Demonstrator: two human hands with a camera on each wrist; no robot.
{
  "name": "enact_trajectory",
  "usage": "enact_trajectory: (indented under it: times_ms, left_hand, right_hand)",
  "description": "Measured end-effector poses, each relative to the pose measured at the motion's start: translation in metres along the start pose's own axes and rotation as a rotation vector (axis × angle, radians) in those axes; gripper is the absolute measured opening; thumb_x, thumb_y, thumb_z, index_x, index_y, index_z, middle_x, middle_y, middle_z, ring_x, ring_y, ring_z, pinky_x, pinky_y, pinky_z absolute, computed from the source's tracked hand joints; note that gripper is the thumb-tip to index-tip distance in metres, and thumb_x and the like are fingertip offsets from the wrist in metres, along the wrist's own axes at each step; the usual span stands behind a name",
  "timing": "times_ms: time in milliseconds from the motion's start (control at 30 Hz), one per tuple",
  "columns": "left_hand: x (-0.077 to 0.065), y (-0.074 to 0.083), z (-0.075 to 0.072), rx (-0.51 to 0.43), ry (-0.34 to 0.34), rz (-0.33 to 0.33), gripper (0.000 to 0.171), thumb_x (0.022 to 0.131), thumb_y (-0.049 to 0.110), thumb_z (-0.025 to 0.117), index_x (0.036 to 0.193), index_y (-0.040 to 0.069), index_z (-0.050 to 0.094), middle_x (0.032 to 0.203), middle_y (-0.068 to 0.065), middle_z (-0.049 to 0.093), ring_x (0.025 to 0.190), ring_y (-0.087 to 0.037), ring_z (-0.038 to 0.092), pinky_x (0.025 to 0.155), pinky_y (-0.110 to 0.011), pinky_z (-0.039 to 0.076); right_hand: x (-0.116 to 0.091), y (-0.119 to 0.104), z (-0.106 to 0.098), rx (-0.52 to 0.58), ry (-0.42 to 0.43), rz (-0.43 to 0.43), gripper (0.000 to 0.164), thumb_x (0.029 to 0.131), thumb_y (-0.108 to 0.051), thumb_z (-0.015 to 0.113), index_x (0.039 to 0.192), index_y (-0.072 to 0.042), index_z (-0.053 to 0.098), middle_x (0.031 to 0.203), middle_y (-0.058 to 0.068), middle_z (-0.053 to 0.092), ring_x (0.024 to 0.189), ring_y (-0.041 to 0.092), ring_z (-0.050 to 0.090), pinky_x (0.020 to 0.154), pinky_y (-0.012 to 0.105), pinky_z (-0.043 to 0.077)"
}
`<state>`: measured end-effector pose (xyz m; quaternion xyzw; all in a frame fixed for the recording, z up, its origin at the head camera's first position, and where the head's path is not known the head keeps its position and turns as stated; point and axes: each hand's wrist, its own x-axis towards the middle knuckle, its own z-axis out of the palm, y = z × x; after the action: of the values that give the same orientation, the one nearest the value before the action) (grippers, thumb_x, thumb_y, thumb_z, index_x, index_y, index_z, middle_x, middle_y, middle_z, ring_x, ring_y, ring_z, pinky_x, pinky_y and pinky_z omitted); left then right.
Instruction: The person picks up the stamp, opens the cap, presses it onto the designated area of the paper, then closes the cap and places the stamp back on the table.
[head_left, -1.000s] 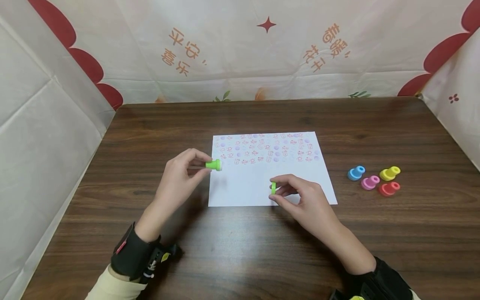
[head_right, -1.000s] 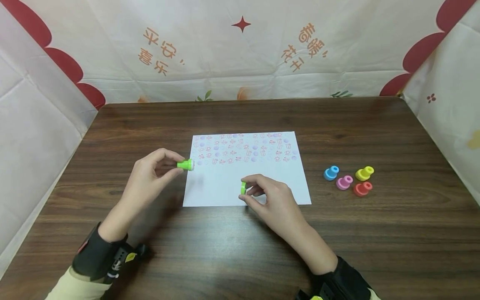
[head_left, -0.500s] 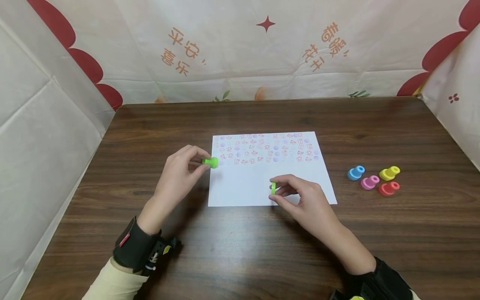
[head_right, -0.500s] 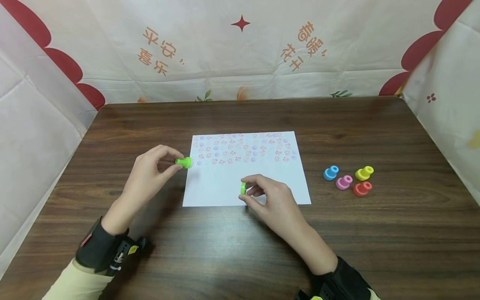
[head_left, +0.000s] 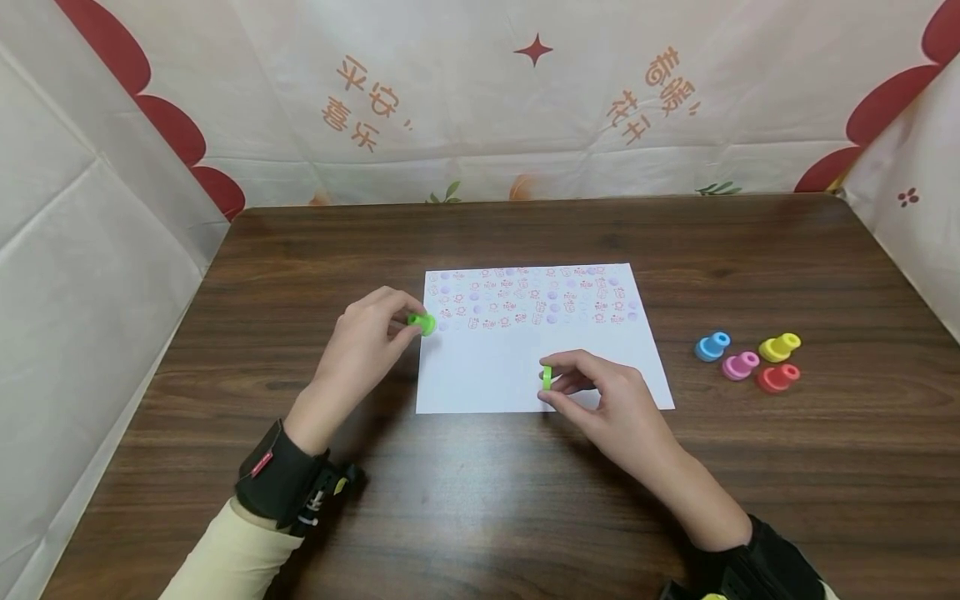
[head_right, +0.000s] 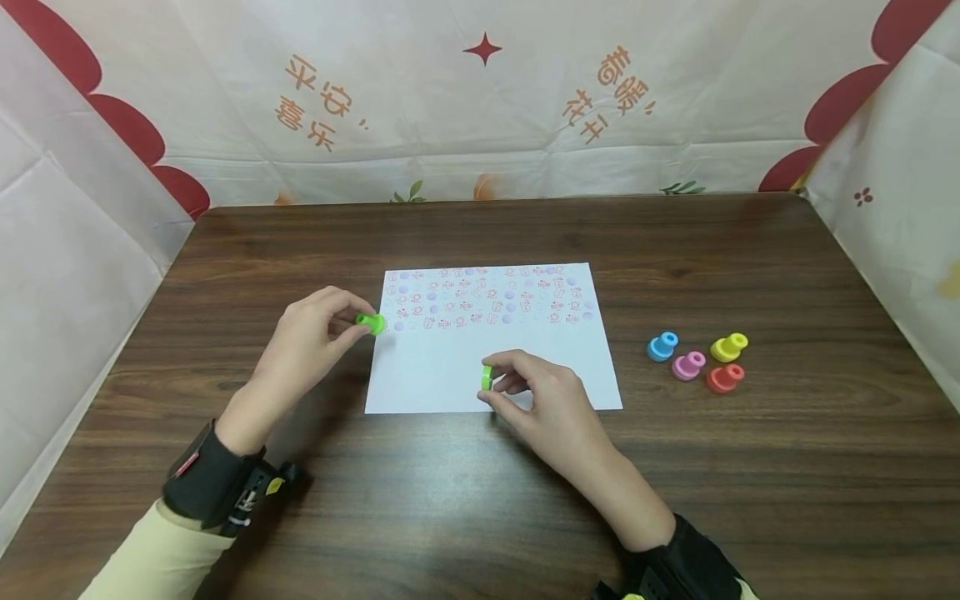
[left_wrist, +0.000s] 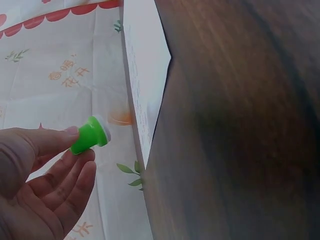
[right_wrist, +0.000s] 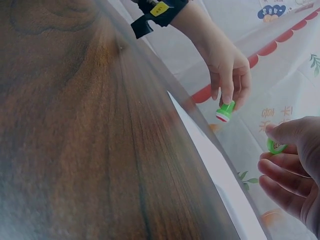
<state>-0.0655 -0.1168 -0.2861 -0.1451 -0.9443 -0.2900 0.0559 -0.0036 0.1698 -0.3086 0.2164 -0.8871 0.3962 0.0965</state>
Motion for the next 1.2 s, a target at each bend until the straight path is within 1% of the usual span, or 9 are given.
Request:
enact_trajectory:
  times_ms: [167,367,733,1200]
  left_hand:
    - [0.003,0.001,0.003,0.06,-0.036,-0.013,0.013,0.085,0.011,0.072,0.098,0.01,0.069,0.099,-0.006,0.065,0.083,-0.02,0.065,0.07,-0.038,0.06]
    - [0.006,0.002,0.006,0.075,-0.071,-0.032,0.013,0.085,0.01,0.072,0.097,0.01,0.07,0.102,-0.007,0.066,0.084,-0.02,0.065,0.069,-0.038,0.059]
    - [0.008,0.002,0.01,0.13,-0.115,-0.037,0.017,0.084,0.01,0.073,0.101,0.008,0.071,0.102,-0.008,0.066,0.083,-0.021,0.063,0.07,-0.037,0.059]
    - [0.009,0.0,0.017,0.202,-0.129,-0.002,0.017,0.084,0.011,0.073,0.101,0.01,0.072,0.097,-0.007,0.066,0.074,-0.019,0.059,0.061,-0.034,0.055]
  right_hand:
    - [0.0,0.0,0.0,0.001,-0.006,0.006,0.032,0.077,-0.012,0.08,0.105,-0.008,0.067,0.086,-0.004,0.072,0.073,0.004,0.065,0.071,0.036,0.061]
    - [0.0,0.0,0.0,-0.002,-0.008,0.009,0.031,0.077,-0.012,0.079,0.106,-0.008,0.067,0.086,-0.004,0.072,0.073,0.004,0.065,0.07,0.036,0.061]
    - [0.0,0.001,-0.001,-0.001,-0.013,0.014,0.031,0.077,-0.013,0.079,0.106,-0.008,0.067,0.086,-0.005,0.072,0.074,0.004,0.065,0.071,0.036,0.061]
    - [0.001,0.0,0.0,0.001,-0.018,0.017,0.031,0.077,-0.013,0.079,0.105,-0.009,0.067,0.086,-0.005,0.072,0.074,0.003,0.065,0.071,0.036,0.061]
